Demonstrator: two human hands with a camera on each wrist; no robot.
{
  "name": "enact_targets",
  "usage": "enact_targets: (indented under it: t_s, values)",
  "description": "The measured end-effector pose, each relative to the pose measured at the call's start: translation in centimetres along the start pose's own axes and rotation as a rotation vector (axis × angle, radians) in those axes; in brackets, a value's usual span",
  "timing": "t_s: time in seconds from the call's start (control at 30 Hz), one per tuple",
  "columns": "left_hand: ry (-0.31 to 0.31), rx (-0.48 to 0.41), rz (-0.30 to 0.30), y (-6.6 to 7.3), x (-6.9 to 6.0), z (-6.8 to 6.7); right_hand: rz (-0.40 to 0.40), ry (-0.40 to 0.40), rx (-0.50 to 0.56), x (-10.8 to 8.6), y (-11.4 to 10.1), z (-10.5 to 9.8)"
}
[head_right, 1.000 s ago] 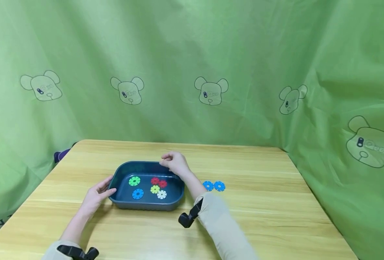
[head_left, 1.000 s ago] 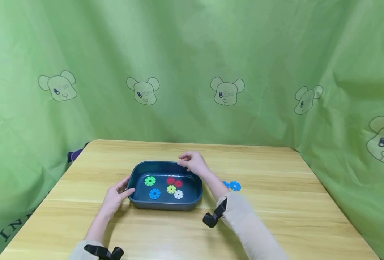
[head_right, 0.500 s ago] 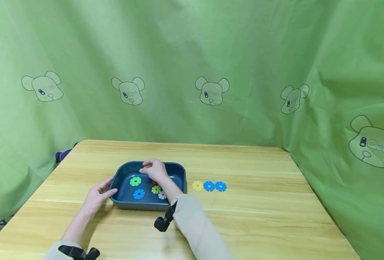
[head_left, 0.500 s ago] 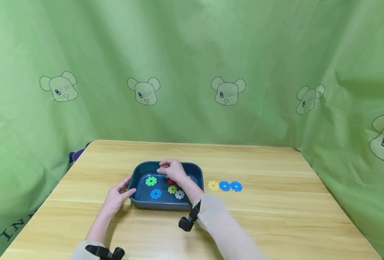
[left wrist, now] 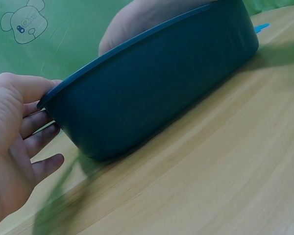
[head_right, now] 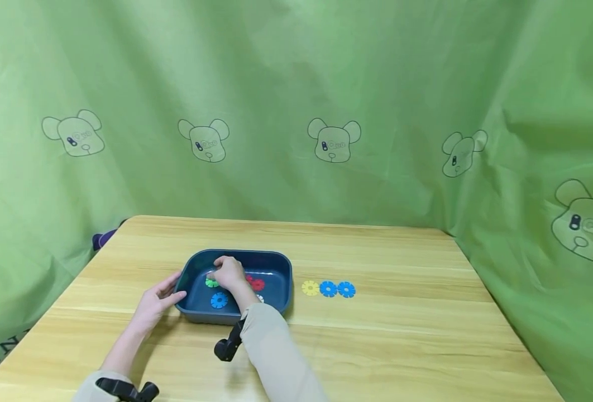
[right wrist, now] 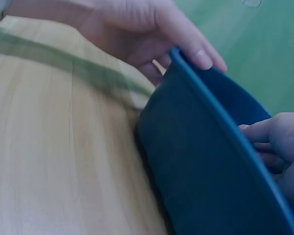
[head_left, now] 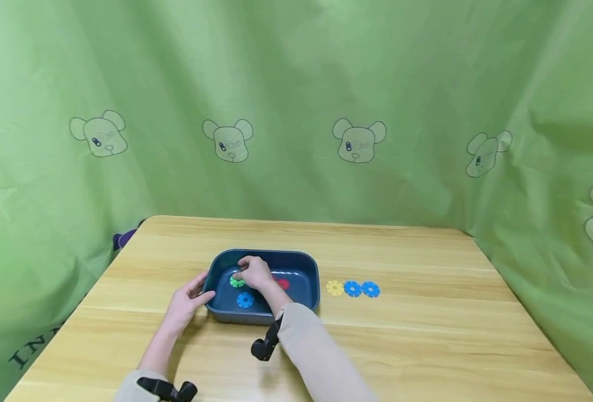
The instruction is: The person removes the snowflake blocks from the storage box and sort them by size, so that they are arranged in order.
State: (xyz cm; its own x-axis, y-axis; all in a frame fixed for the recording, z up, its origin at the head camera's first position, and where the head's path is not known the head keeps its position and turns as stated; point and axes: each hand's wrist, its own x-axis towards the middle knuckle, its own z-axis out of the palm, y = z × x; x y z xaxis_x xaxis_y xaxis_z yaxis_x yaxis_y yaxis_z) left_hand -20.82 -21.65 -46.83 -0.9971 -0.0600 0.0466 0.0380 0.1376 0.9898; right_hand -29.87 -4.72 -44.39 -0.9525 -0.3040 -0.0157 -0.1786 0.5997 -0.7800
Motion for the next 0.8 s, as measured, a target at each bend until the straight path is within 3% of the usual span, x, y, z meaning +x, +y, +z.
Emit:
enact_targets:
  t_s: [0.47,0.8]
  values:
    - [-0.007,-0.016,0.004,0.08,-0.07,-0.07,-0.067,-0.107,-0.122,0.24,0.86,0.66]
    - [-0.003,-0.033,0.013,0.04,-0.12,0.09,-0.036,-0.140,-0.284,-0.24,0.72,1.03]
